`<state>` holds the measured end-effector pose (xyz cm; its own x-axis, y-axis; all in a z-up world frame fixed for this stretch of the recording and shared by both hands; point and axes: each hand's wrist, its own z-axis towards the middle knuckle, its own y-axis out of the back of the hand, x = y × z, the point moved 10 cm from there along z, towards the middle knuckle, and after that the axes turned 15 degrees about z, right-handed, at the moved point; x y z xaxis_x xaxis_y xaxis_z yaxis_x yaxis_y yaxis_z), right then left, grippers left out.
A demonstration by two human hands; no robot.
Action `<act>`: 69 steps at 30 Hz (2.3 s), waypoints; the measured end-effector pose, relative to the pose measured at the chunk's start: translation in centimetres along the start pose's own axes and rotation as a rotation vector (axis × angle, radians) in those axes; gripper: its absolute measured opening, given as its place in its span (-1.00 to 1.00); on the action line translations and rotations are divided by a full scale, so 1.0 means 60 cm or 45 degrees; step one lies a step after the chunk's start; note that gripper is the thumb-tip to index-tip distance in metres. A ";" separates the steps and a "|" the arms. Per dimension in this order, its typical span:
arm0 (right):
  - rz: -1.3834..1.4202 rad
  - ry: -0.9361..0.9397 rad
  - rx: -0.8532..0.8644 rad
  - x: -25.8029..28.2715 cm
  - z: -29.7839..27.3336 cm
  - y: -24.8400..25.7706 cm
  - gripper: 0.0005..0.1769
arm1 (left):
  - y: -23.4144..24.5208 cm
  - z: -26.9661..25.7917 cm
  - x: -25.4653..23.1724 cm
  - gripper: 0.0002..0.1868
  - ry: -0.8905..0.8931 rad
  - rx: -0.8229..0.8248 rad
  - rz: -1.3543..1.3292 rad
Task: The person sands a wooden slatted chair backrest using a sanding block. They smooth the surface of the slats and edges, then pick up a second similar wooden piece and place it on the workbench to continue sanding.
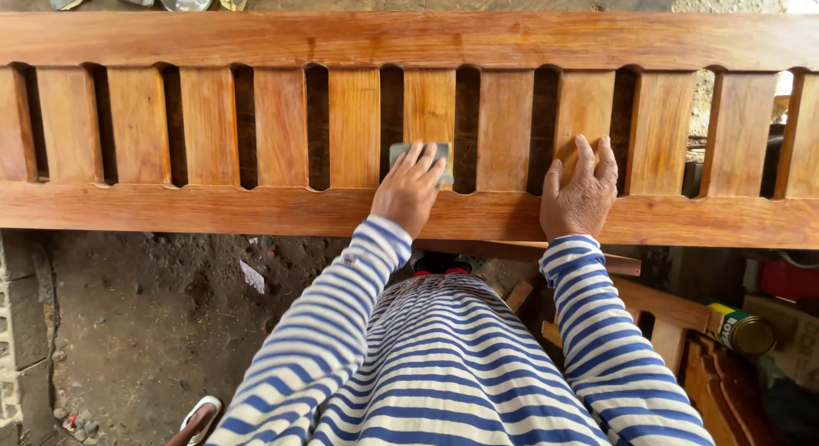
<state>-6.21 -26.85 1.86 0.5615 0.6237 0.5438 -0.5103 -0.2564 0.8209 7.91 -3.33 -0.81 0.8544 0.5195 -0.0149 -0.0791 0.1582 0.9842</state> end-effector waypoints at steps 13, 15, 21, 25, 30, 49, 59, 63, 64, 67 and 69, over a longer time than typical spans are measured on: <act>0.020 0.099 -0.085 0.011 -0.001 0.010 -0.45 | -0.001 0.074 0.019 -0.61 -0.008 0.182 -0.012; 0.025 0.107 -0.098 0.014 -0.004 0.012 -0.45 | 0.016 -0.007 -0.020 -0.59 -0.126 0.352 -0.031; -0.016 0.063 -0.058 0.006 -0.004 0.007 -0.44 | -0.012 -0.016 -0.010 -0.61 -0.150 0.082 -0.126; -0.011 0.086 -0.061 0.008 0.000 0.004 -0.44 | -0.052 0.089 0.033 -0.57 -0.188 0.112 0.072; -0.023 0.058 -0.055 0.005 -0.001 0.006 -0.47 | -0.048 0.164 0.065 -0.63 0.059 0.031 -0.008; 0.155 -0.031 0.026 0.040 0.006 0.025 -0.50 | 0.012 0.165 0.060 -0.61 0.055 -0.014 -0.250; -0.050 0.070 -0.069 -0.002 0.000 0.001 -0.46 | -0.009 -0.021 -0.016 -0.61 -0.019 0.131 -0.220; -0.061 0.076 -0.058 -0.006 0.000 -0.003 -0.45 | 0.077 -0.054 0.026 -0.68 0.062 -0.069 -0.353; -0.057 0.090 -0.053 -0.003 -0.001 -0.004 -0.45 | 0.098 -0.058 0.050 -0.68 0.076 -0.073 -0.349; -0.049 0.126 -0.070 0.003 -0.003 -0.001 -0.46 | 0.166 -0.067 0.123 -0.57 0.192 -0.154 -0.260; -0.037 0.127 -0.093 0.003 -0.005 0.003 -0.47 | 0.199 -0.070 0.146 -0.63 0.167 -0.123 -0.145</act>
<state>-6.39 -26.58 2.02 0.5110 0.7015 0.4968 -0.5429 -0.1847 0.8192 12.31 6.63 10.10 0.7871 0.5972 -0.1543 -0.0401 0.2991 0.9534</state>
